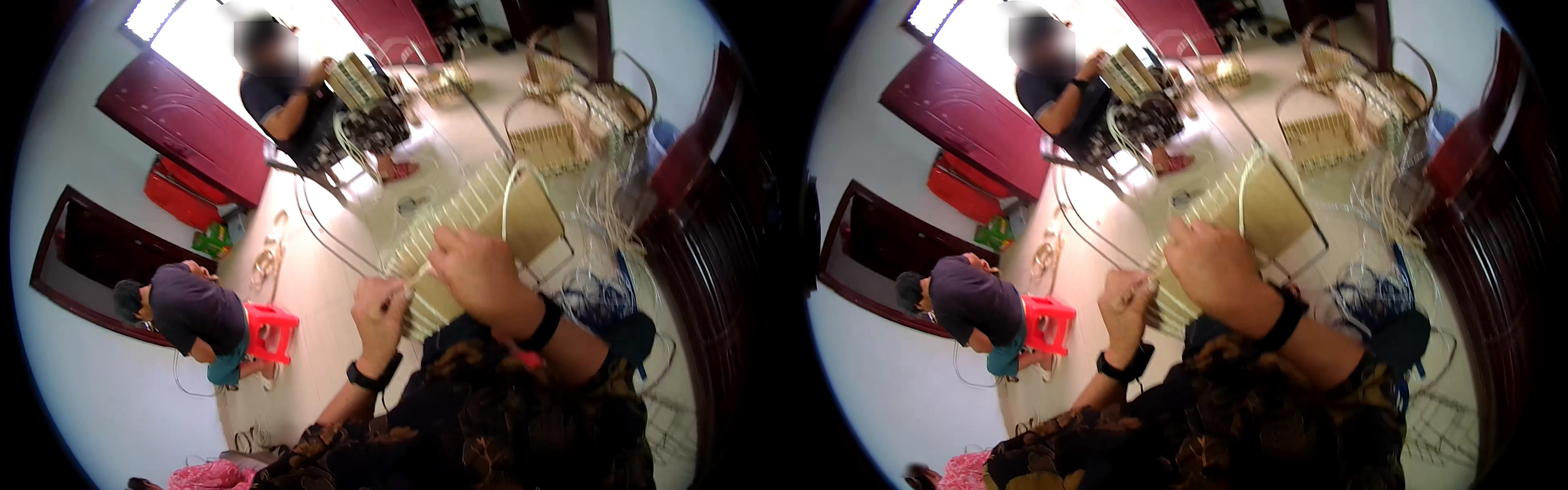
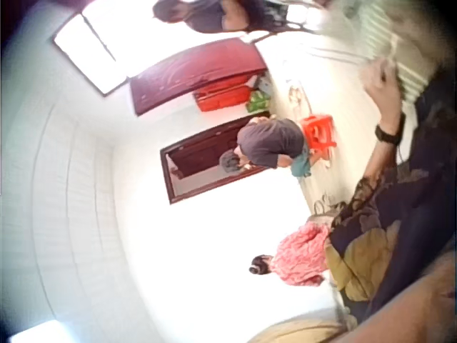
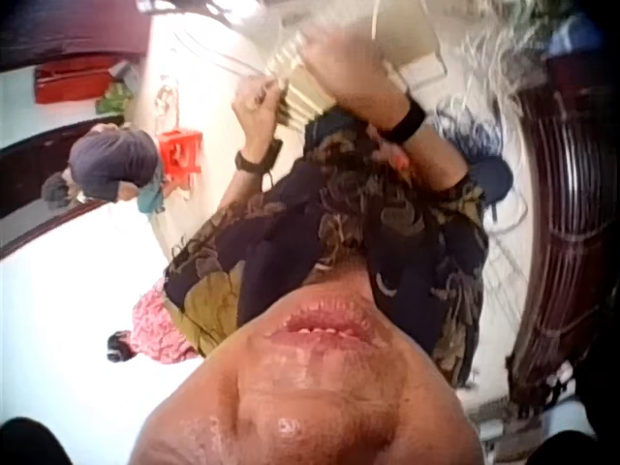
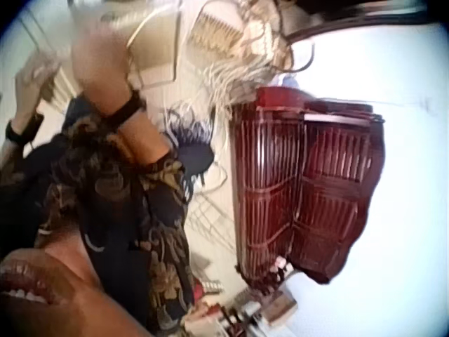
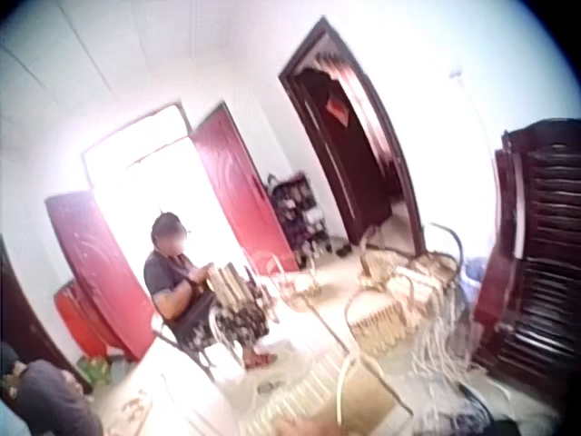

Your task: The person weaves a basket by hand, threading white cord through a frame made of wooden slats.

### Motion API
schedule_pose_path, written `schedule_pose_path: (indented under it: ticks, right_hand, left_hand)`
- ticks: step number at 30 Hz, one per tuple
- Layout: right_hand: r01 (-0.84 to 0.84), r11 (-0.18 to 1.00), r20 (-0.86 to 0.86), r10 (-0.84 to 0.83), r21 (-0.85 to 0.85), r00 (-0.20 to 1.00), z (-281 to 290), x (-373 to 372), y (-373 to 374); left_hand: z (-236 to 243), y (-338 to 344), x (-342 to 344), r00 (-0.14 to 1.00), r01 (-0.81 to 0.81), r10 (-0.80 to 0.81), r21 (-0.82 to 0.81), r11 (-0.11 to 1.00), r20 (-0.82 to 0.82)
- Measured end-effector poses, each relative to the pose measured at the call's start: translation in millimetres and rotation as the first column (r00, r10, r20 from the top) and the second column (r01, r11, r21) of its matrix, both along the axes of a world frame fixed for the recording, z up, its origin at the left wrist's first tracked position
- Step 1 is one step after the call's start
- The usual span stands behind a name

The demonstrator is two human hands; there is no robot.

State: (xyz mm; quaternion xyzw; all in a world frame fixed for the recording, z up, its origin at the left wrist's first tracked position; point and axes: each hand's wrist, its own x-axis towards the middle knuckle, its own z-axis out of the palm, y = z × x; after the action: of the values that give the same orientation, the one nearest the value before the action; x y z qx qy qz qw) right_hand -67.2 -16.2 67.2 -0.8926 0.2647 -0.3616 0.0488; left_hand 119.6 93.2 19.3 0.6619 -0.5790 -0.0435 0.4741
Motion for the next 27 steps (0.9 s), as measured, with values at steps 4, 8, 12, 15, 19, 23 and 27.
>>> schedule_pose_path:
  ticks: [4, 8, 12, 15, 19, 23, 27]
  right_hand:
    - [0.046, 0.997, -0.154, -0.036, 0.061, 0.987, 13, -28, -7]
    - [0.148, 0.988, -0.195, -0.156, -0.054, 0.968, 15, -57, -15]
    - [0.301, 0.937, -0.238, -0.337, -0.177, 0.911, 17, -92, -32]
    - [0.433, 0.853, -0.32, -0.514, -0.293, 0.796, 20, -118, -25]
    - [0.538, 0.767, -0.091, -0.599, -0.348, 0.795, 27, -158, 7]
    - [0.56, 0.823, 0.091, -0.567, 0.094, 0.818, 30, -178, 89]
    - [0.691, 0.702, 0.12, -0.712, 0.172, 0.692, -32, -167, 132]
  left_hand:
    - [9, -9, -26, 0.99, 0.069, -0.068, -0.002, 0.998, 0.121]
    - [13, -17, -42, 0.952, 0.211, -0.203, -0.009, 0.977, 0.23]
    - [15, -36, -61, 0.895, 0.403, -0.39, -0.019, 0.915, 0.215]
    - [9, -52, -84, 0.883, 0.453, -0.439, -0.052, 0.89, 0.166]
    - [14, -88, -104, 0.822, 0.564, -0.554, 0.061, 0.823, -0.128]
    - [16, -125, -127, 0.749, 0.66, -0.63, 0.16, 0.734, -0.205]
    - [19, -147, -156, 0.699, 0.714, -0.67, 0.199, 0.671, -0.249]
